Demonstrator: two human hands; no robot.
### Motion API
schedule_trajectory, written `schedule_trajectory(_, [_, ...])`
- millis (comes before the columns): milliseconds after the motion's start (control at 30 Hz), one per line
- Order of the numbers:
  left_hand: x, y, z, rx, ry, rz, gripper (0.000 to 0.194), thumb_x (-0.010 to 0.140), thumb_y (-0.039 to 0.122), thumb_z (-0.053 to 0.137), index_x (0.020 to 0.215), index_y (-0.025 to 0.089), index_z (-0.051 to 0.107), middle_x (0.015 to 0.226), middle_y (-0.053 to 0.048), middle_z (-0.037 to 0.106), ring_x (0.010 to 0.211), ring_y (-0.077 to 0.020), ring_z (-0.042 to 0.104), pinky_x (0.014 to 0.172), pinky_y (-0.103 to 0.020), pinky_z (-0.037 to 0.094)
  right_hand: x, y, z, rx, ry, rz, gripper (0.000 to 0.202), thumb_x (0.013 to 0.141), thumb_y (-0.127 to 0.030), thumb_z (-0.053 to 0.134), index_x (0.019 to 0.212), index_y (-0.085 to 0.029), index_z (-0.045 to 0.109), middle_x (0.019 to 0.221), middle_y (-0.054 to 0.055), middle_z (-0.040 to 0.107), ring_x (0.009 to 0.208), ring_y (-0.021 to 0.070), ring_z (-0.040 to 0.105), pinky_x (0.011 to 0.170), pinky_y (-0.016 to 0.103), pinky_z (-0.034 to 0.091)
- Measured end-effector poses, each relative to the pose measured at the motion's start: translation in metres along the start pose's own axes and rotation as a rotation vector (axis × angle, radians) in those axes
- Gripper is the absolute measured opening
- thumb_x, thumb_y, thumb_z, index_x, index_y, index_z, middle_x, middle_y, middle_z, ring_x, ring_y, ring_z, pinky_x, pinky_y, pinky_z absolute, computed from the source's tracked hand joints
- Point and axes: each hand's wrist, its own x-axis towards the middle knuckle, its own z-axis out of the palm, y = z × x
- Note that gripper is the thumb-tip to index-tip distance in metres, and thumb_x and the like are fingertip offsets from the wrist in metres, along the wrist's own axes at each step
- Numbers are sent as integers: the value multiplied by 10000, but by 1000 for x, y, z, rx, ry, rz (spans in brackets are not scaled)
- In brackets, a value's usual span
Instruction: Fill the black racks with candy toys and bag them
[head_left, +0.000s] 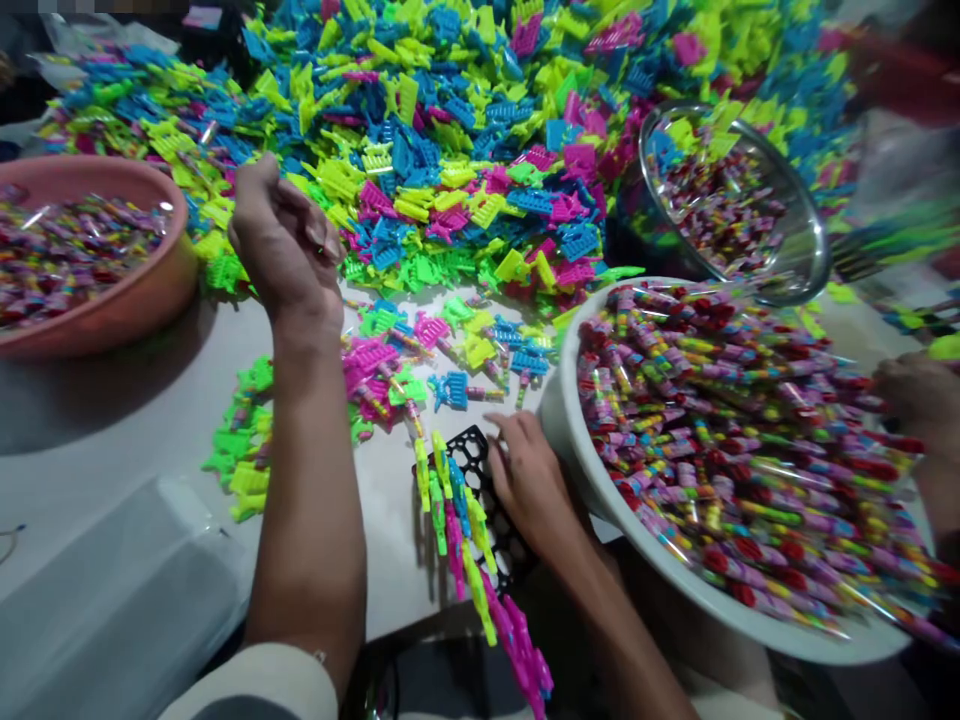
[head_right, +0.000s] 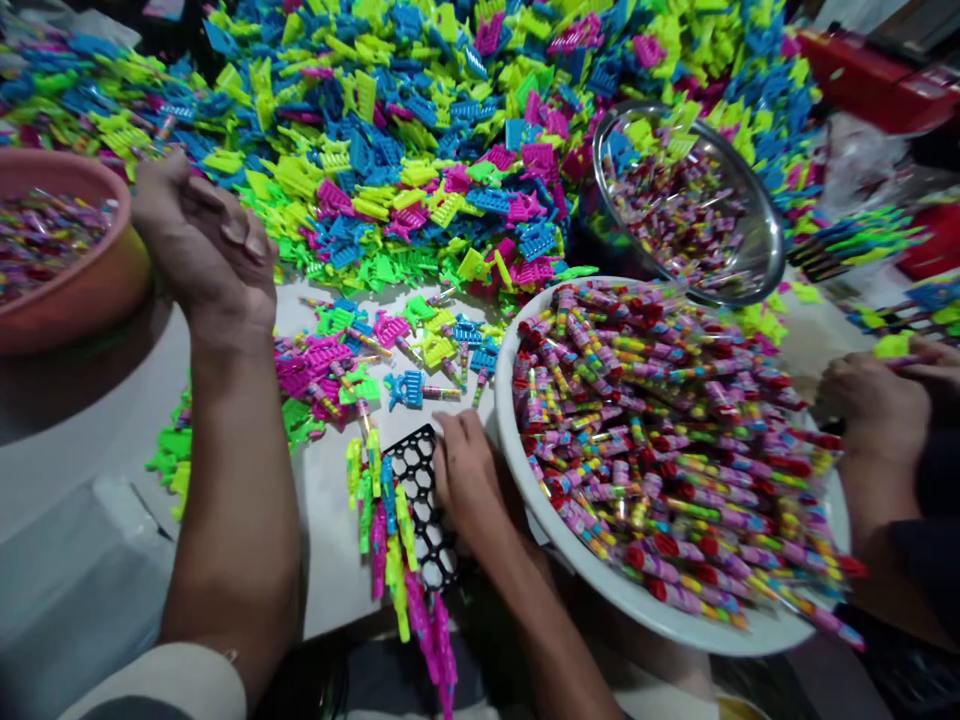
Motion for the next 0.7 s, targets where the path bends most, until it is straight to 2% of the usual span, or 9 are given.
schedule_trajectory(67, [1,1,-1,12,9,27,473,1074,320,447,617,212,387,458,72,283,407,-83,275,448,-264,136,22,4,14,-178,60,78,332,1023,-102,395,1278,-176,594,1067,107,601,944,251,611,862,364,535])
schedule_trajectory(133, [4,2,-1,36,26,27,481,1061,316,433,594,217,370,451,75,251,390,-82,254,437,-265,131,38,5,24,-303,32,84,321,1036,-90,367,1211,-181,620,1095,120,619,982,270,606,844,364,520])
schedule_trajectory(200, [6,3,-1,47,45,34,495,1049,303,416,566,224,343,455,73,207,376,-86,222,425,-275,112,45,2,27,-387,-11,32,292,1050,-92,364,1121,-183,632,1112,130,634,1015,283,609,803,346,503])
schedule_trajectory(267, [8,4,-1,47,38,60,521,1062,290,375,548,231,319,471,63,180,372,-93,207,415,-283,105,42,-1,25,-428,-38,7,264,1065,-113,368,1088,-186,621,1098,125,644,957,266,625,728,312,479])
schedule_trajectory(367, [6,7,-1,66,1,79,550,1100,291,328,554,229,321,510,45,180,383,-100,220,407,-278,132,17,-4,10,-252,-45,72,204,1068,-161,394,1130,-183,586,1006,99,660,812,218,631,666,279,456])
schedule_trajectory(433, [4,9,-1,78,5,75,549,1119,300,303,576,228,323,541,41,177,395,-99,223,402,-270,148,-8,-6,-4,13,-70,134,153,1059,-211,436,1154,-178,552,912,64,658,733,190,617,653,263,460])
schedule_trajectory(533, [3,10,-2,86,-3,54,523,1140,316,277,629,225,337,571,46,194,413,-92,248,396,-251,195,-50,-7,-19,367,-144,200,80,1049,-258,493,1082,-206,544,802,-5,612,666,150,574,641,238,461])
schedule_trajectory(600, [5,8,-3,99,-43,43,509,1146,325,276,649,226,328,577,48,206,414,-88,269,389,-245,217,-70,-7,-20,481,-177,202,52,1031,-252,544,997,-218,565,776,-24,593,660,136,559,644,232,457])
schedule_trajectory(700, [12,2,-5,62,-79,79,502,1140,309,241,647,230,294,576,55,171,398,-74,239,379,-229,194,-85,-5,-11,512,-182,134,65,999,-225,611,936,-210,615,857,3,657,763,150,622,734,253,482])
